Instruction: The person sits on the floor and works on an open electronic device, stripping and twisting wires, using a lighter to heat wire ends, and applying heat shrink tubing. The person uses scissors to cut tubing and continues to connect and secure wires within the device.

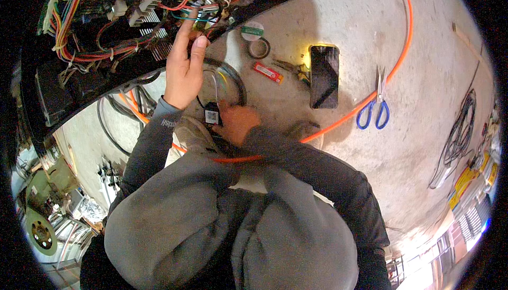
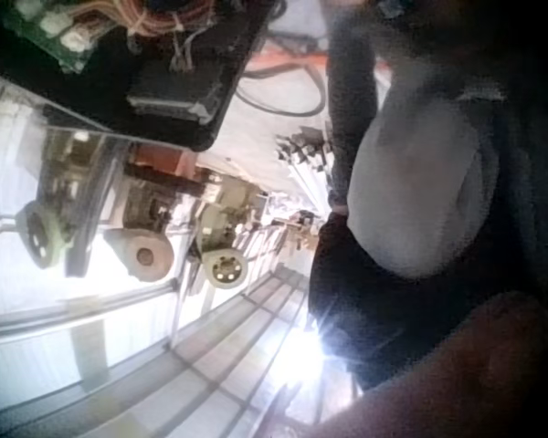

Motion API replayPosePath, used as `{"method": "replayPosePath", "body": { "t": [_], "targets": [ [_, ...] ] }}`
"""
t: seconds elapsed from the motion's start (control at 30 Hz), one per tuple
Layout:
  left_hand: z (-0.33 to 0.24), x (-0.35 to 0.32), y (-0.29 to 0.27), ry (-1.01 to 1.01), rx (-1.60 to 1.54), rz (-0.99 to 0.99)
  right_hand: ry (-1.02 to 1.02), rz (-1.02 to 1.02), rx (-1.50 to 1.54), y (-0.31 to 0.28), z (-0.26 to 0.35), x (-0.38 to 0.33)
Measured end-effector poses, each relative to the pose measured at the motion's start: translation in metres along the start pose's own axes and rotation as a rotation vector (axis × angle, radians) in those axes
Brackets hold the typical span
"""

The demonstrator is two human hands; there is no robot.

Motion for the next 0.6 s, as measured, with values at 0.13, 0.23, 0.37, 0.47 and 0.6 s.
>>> {"method": "replayPosePath", "body": {
  "t": [0.13,0.23,0.37,0.47,0.6],
  "targets": [
    [-0.015,0.011,-0.008,0.080,0.168,0.070,-0.100,-0.134,0.012,0.020,0.011,0.011],
    [-0.015,0.008,-0.002,0.135,0.171,0.037,-0.125,-0.167,-0.042,0.027,0.010,0.010],
    [-0.009,0.009,0.000,0.107,0.087,0.003,-0.100,-0.192,-0.092,0.023,0.018,0.015],
    [-0.005,0.008,-0.001,0.084,0.031,-0.002,-0.188,-0.264,-0.063,0.026,0.011,0.018],
    [0.008,0.003,0.001,-0.083,-0.231,-0.060,-0.238,-0.287,0.200,0.031,-0.003,0.024]
  ]
}}
Point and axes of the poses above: each hand's wrist, its own x-axis towards the middle knuckle, its own y-axis out of the palm, z = x × y, the point moved 2 cm from there along x, towards the middle knuckle, and after that the axes turned 3 degrees about y, right-handed, at the moved point
